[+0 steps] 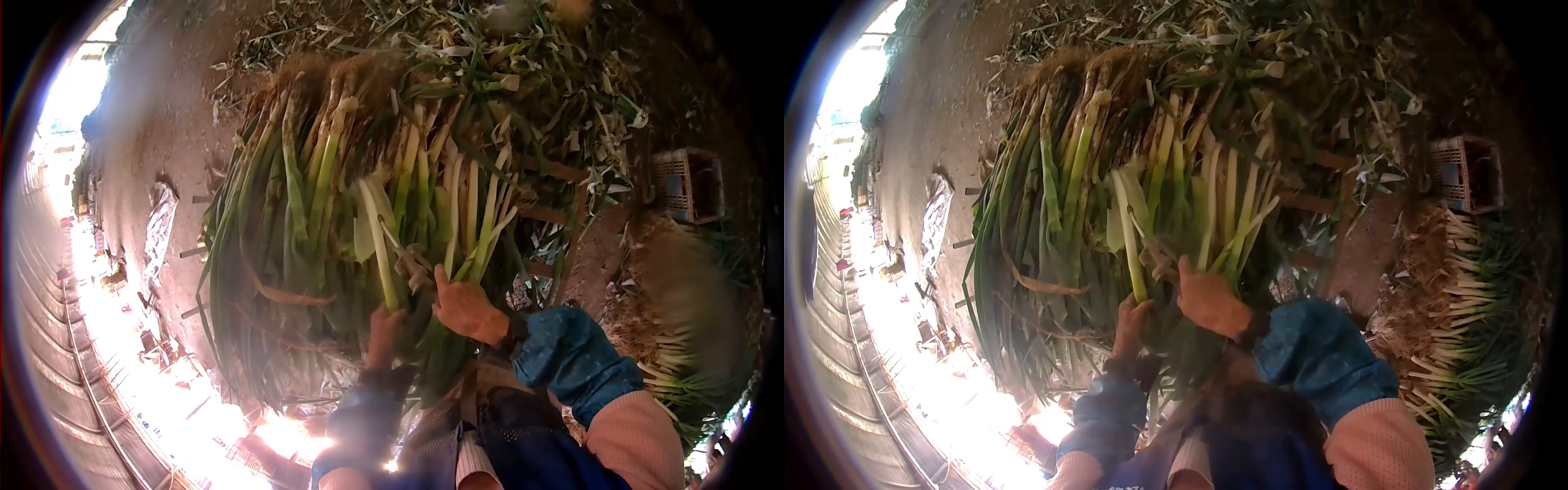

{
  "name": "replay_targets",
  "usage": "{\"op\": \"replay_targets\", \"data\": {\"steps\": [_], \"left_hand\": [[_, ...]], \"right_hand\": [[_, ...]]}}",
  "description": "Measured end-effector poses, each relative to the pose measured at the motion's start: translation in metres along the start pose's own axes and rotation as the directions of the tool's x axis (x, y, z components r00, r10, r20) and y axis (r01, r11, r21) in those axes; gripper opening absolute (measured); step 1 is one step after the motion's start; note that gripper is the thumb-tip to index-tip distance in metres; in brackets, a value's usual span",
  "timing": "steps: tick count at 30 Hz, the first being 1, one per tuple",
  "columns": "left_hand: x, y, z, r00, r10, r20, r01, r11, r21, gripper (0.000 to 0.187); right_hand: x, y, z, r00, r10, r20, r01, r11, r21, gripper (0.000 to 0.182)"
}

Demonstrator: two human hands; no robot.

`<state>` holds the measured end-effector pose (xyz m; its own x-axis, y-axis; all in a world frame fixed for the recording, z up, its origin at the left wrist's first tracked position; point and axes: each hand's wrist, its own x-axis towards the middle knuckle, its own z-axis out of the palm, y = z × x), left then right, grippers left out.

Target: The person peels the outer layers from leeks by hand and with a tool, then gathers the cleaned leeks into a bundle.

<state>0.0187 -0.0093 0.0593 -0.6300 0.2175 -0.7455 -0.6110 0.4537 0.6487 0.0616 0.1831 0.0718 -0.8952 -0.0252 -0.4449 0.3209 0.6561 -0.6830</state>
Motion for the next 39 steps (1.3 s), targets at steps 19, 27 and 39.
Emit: {"op": "replay_targets", "data": {"steps": [19,27,39], "left_hand": [[0.185,0.127,-0.137,0.654,0.699,-0.291,0.050,0.344,0.938,0.031],[0.102,0.102,-0.055,0.840,0.403,-0.363,0.061,0.595,0.802,0.039],[0.013,0.016,0.018,0.902,0.201,-0.383,0.108,0.753,0.649,0.046]], "right_hand": [[-0.041,0.078,0.000,0.947,0.316,0.050,-0.315,0.949,-0.026,0.073],[-0.052,0.035,-0.001,0.987,0.153,0.054,-0.157,0.984,0.080,0.065],[-0.067,-0.009,0.020,0.965,0.097,0.244,-0.102,0.995,0.010,0.068]]}}
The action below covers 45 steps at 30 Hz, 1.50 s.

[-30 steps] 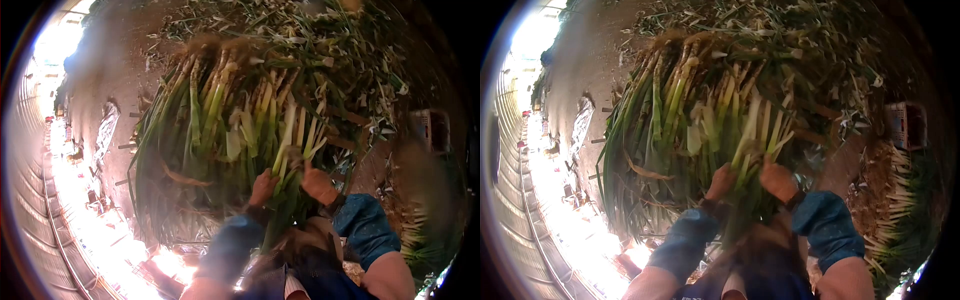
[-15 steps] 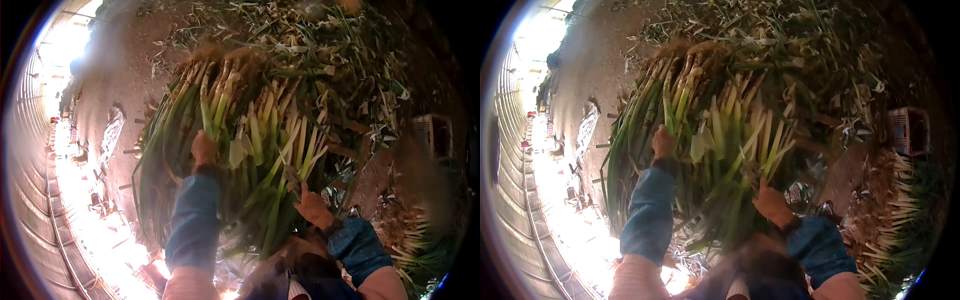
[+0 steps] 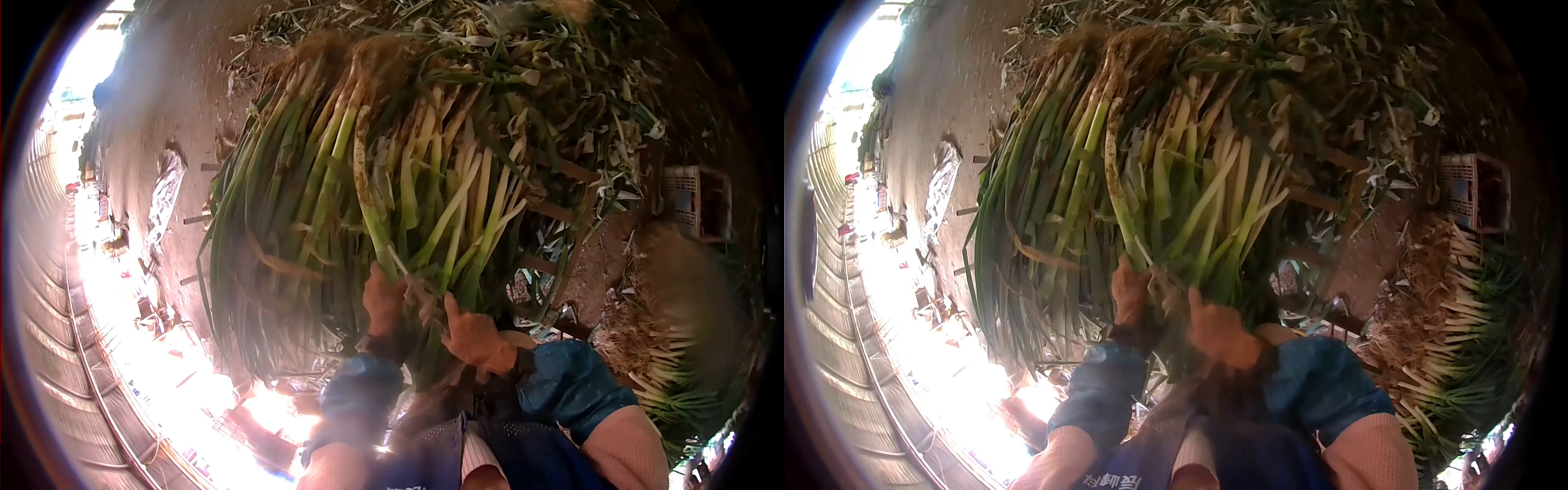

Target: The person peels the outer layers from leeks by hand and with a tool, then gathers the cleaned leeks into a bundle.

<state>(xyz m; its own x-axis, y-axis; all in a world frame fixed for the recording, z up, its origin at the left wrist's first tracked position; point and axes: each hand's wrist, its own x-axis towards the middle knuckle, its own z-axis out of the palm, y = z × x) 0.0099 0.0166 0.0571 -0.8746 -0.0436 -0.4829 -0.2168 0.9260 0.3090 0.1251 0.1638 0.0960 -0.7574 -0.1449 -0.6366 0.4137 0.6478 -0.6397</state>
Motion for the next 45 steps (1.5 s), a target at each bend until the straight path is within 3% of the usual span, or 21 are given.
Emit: {"op": "replay_targets", "data": {"steps": [3,9,18,21,23,27,29,33,35,38,41,44,45], "left_hand": [[0.003,0.000,-0.003,1.000,-0.012,0.014,0.012,1.000,-0.007,0.043],[0.005,-0.012,0.001,0.999,0.013,-0.042,-0.014,1.000,-0.027,0.042],[-0.015,-0.023,0.003,1.000,0.003,-0.020,-0.002,0.999,0.050,0.035],[-0.028,-0.025,0.005,0.999,-0.033,-0.022,0.035,0.997,0.073,0.034],[-0.035,-0.027,0.010,0.998,-0.056,-0.031,0.059,0.990,0.129,0.035],[-0.049,-0.024,0.010,0.999,-0.034,0.007,0.034,0.998,0.056,0.038],[-0.052,-0.015,-0.001,0.999,-0.029,0.039,0.029,0.999,0.019,0.044],[-0.051,-0.026,0.003,0.991,0.132,0.018,-0.128,0.980,-0.155,0.041],[-0.045,-0.032,0.015,0.982,0.190,0.007,-0.184,0.957,-0.225,0.043],[-0.038,-0.023,0.003,0.957,0.111,0.269,0.037,0.871,-0.490,0.046],[-0.036,-0.020,-0.010,0.907,0.094,0.411,0.172,0.807,-0.565,0.040],[-0.034,-0.044,0.009,0.881,0.047,0.471,0.415,0.401,-0.817,0.027],[-0.037,-0.045,0.009,0.893,-0.010,0.449,0.426,0.337,-0.840,0.026]], "right_hand": [[0.004,0.001,0.005,0.996,-0.044,-0.084,0.044,0.999,-0.002,0.070],[-0.012,-0.009,0.013,0.990,-0.097,-0.106,0.092,0.995,-0.048,0.067],[0.115,-0.026,-0.036,0.908,-0.176,-0.380,0.135,0.982,-0.130,0.057],[0.120,-0.027,-0.046,0.904,-0.167,-0.394,0.114,0.981,-0.156,0.054],[0.108,-0.027,-0.037,0.926,-0.136,-0.353,0.104,0.989,-0.108,0.062],[0.113,-0.007,-0.019,0.962,-0.074,-0.262,0.061,0.997,-0.057,0.069],[0.130,0.009,-0.011,0.946,-0.040,-0.322,0.020,0.998,-0.065,0.068],[0.131,0.023,-0.030,0.895,-0.027,-0.445,0.001,0.998,-0.059,0.066],[0.102,0.015,-0.040,0.937,-0.006,-0.348,-0.024,0.996,-0.082,0.065],[0.055,0.016,-0.028,0.973,-0.063,-0.224,0.048,0.996,-0.076,0.067],[0.002,0.010,-0.020,0.996,0.043,-0.078,-0.043,0.999,0.010,0.068],[-0.037,0.010,-0.014,0.999,0.032,0.009,-0.033,0.999,0.042,0.070],[-0.047,0.012,-0.011,1.000,0.019,0.023,-0.020,0.999,0.038,0.071]]}}
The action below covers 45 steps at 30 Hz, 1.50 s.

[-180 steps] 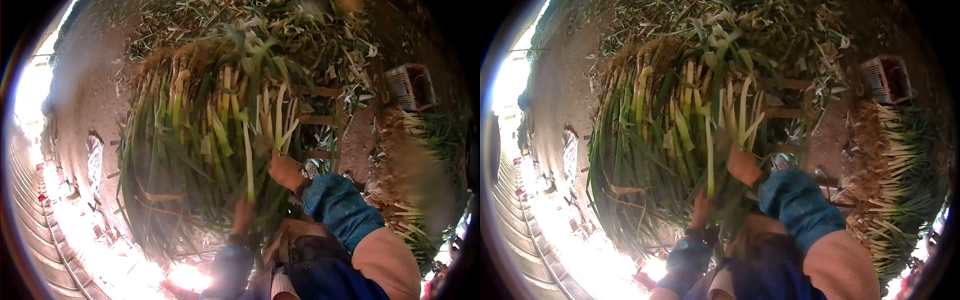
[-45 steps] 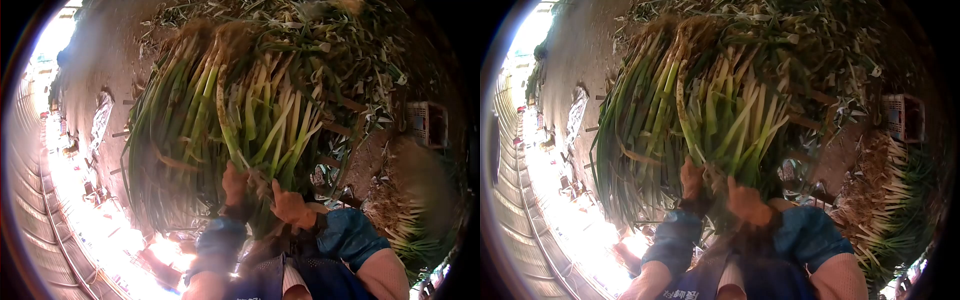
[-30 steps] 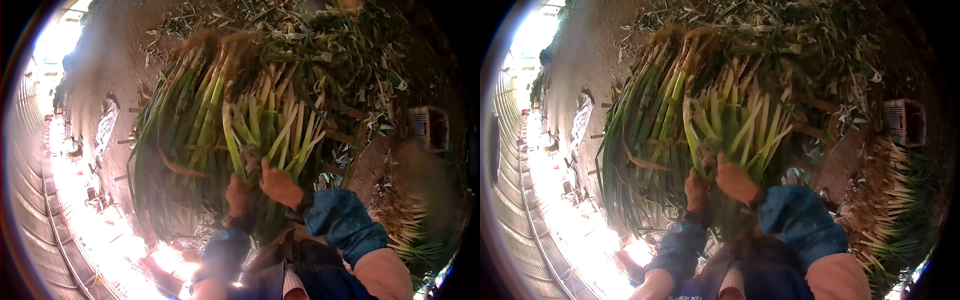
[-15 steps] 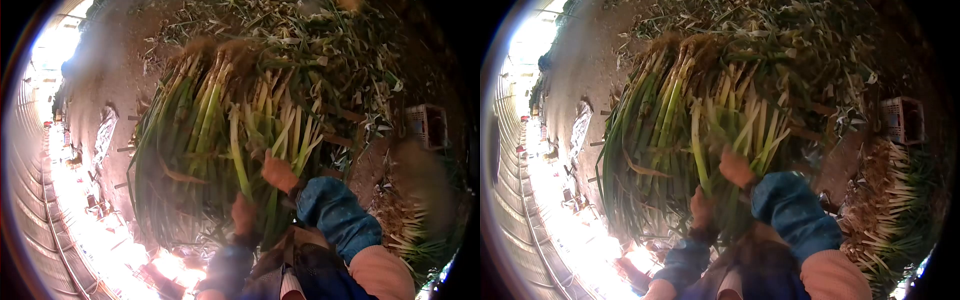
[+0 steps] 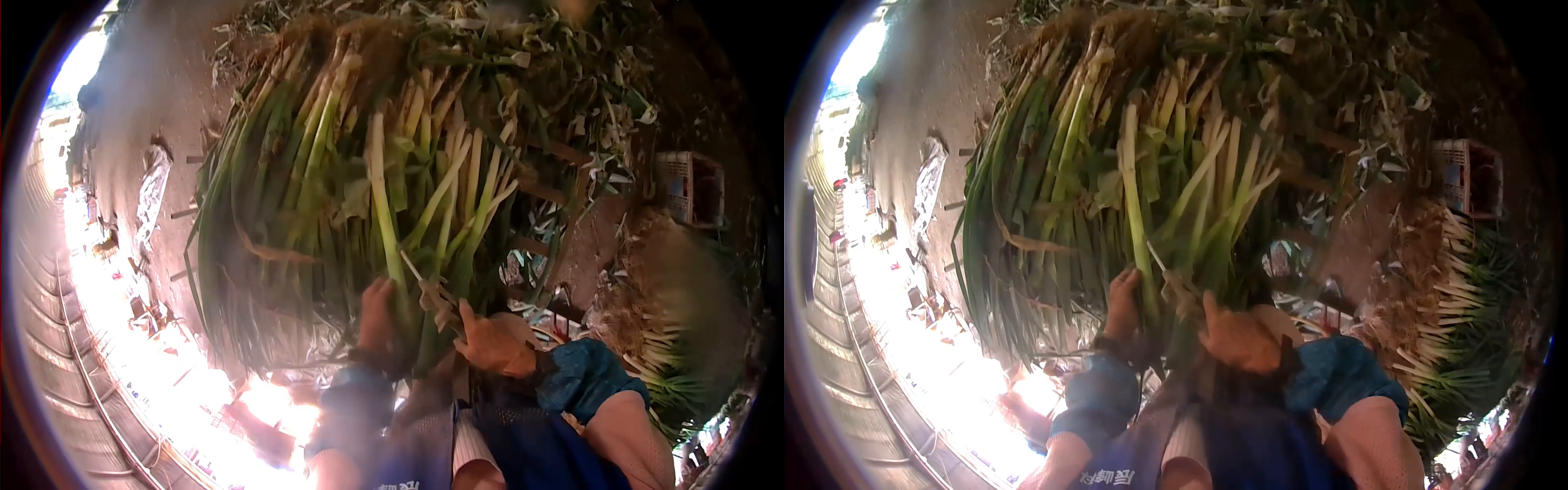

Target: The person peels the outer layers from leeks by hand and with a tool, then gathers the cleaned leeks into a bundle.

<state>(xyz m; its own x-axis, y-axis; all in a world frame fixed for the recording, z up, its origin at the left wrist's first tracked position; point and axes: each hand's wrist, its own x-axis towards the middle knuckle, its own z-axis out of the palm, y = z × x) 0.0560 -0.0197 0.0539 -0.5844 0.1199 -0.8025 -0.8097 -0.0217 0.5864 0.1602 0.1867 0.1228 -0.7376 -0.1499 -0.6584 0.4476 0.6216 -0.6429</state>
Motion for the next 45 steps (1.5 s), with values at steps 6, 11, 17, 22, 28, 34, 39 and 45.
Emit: {"op": "replay_targets", "data": {"steps": [6,11,17,22,28,34,39,45], "left_hand": [[-0.023,0.029,0.027,0.998,-0.063,0.009,0.064,0.992,-0.109,0.024],[0.002,-0.009,-0.011,0.992,-0.109,0.057,0.116,0.983,-0.143,0.019],[0.013,-0.014,-0.017,0.972,-0.225,0.069,0.234,0.955,-0.179,0.017],[0.040,-0.027,-0.031,0.958,-0.242,0.151,0.233,0.969,0.078,0.018],[0.035,-0.031,-0.017,0.948,0.318,0.008,-0.091,0.249,0.964,0.023],[0.046,-0.021,0.019,0.759,0.646,0.086,-0.159,0.056,0.986,0.023],[0.087,-0.041,0.009,0.843,0.530,0.089,-0.238,0.220,0.946,0.032],[0.046,0.019,0.052,0.835,0.548,-0.057,-0.237,0.451,0.860,0.043]], "right_hand": [[-0.043,0.006,0.004,0.994,-0.096,0.053,0.098,0.994,-0.039,0.068],[-0.055,0.013,0.018,0.970,-0.232,-0.066,0.233,0.972,0.002,0.067],[-0.048,0.003,0.013,0.993,-0.079,0.083,0.081,0.997,-0.017,0.076],[0.014,0.011,0.007,0.995,-0.051,-0.084,0.051,0.999,-0.009,0.073],[0.018,-0.001,-0.003,0.999,0.028,-0.024,-0.028,1.000,0.001,0.069],[0.051,-0.001,0.001,0.997,-0.026,-0.071,0.023,0.999,-0.042,0.063],[0.120,0.004,-0.004,0.948,-0.175,-0.264,0.139,0.979,-0.151,0.067],[0.163,0.027,-0.042,0.911,-0.040,-0.410,-0.004,0.995,-0.105,0.062]]}}
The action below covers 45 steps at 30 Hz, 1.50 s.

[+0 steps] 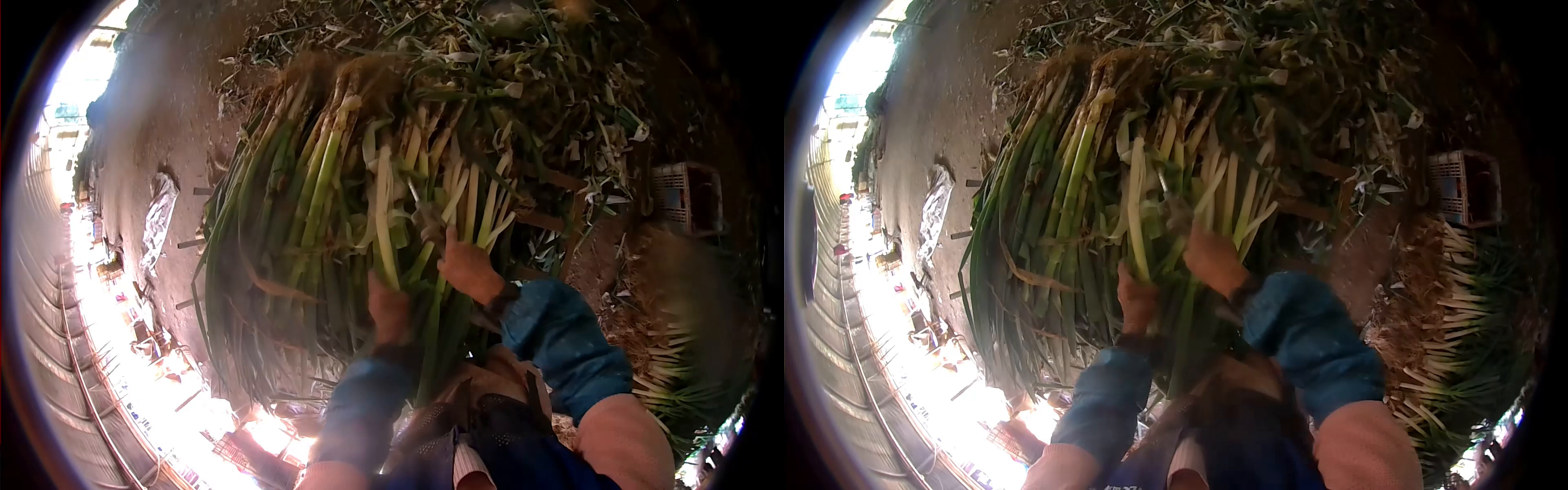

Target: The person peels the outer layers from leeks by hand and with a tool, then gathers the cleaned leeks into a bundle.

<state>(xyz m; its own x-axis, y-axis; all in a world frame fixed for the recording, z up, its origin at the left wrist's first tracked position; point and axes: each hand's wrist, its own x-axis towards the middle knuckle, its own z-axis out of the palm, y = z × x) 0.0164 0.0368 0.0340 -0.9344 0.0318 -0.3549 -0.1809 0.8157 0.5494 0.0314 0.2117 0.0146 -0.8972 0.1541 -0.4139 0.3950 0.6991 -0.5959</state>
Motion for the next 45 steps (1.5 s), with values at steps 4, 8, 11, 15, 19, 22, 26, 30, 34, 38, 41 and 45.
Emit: {"op": "replay_targets", "data": {"steps": [4,8,11,15,19,22,26,30,34,38,41,45], "left_hand": [[0.024,0.030,-0.023,0.983,0.087,0.161,0.023,0.816,-0.577,0.045],[0.043,0.007,0.007,0.920,0.157,0.360,0.158,0.691,-0.705,0.043],[0.023,-0.026,0.064,0.926,0.071,0.371,0.168,0.803,-0.572,0.040],[0.025,-0.041,0.054,0.874,0.467,0.131,-0.456,0.884,-0.104,0.031],[0.107,-0.047,-0.051,0.908,0.393,-0.146,-0.353,0.905,0.239,0.017],[0.135,-0.062,-0.092,0.845,0.501,-0.187,-0.231,0.657,0.718,0.016],[0.146,-0.057,-0.085,0.890,0.424,-0.169,-0.204,0.701,0.684,0.020],[0.114,-0.012,-0.081,0.985,0.151,0.084,-0.173,0.831,0.529,0.024],[0.076,0.008,-0.067,0.985,0.149,0.092,-0.174,0.880,0.441,0.021],[0.058,-0.003,-0.053,0.984,0.170,0.054,-0.176,0.871,0.459,0.020],[0.044,-0.003,-0.049,0.980,0.199,0.027,-0.194,0.900,0.391,0.020],[0.023,0.004,-0.046,0.948,0.293,-0.122,-0.258,0.935,0.245,0.033]], "right_hand": [[-0.072,-0.019,-0.024,0.994,-0.065,0.084,0.060,0.996,0.061,0.061],[-0.062,0.013,-0.012,0.977,0.151,0.149,-0.148,0.988,-0.031,0.064],[-0.041,0.026,-0.027,0.975,0.224,-0.008,-0.223,0.973,0.050,0.065],[-0.062,0.013,-0.025,0.995,0.001,0.104,0.003,0.999,-0.035,0.070],[-0.047,0.071,0.005,0.978,0.180,0.104,-0.177,0.983,-0.039,0.072],[-0.058,0.064,0.000,0.987,0.137,0.079,-0.138,0.990,0.010,0.071],[-0.067,0.003,-0.004,0.994,0.008,0.107,-0.015,0.998,0.062,0.064],[-0.088,-0.043,-0.012,0.989,-0.071,0.132,0.050,0.986,0.159,0.067],[-0.108,-0.056,-0.015,0.974,-0.100,0.204,0.060,0.979,0.197,0.068],[-0.098,-0.056,-0.006,0.982,-0.053,0.183,0.027,0.990,0.140,0.069],[-0.064,-0.046,0.003,0.996,-0.064,0.070,0.056,0.992,0.115,0.069],[-0.075,-0.054,-0.012,0.997,-0.052,0.056,0.046,0.994,0.100,0.066]]}}
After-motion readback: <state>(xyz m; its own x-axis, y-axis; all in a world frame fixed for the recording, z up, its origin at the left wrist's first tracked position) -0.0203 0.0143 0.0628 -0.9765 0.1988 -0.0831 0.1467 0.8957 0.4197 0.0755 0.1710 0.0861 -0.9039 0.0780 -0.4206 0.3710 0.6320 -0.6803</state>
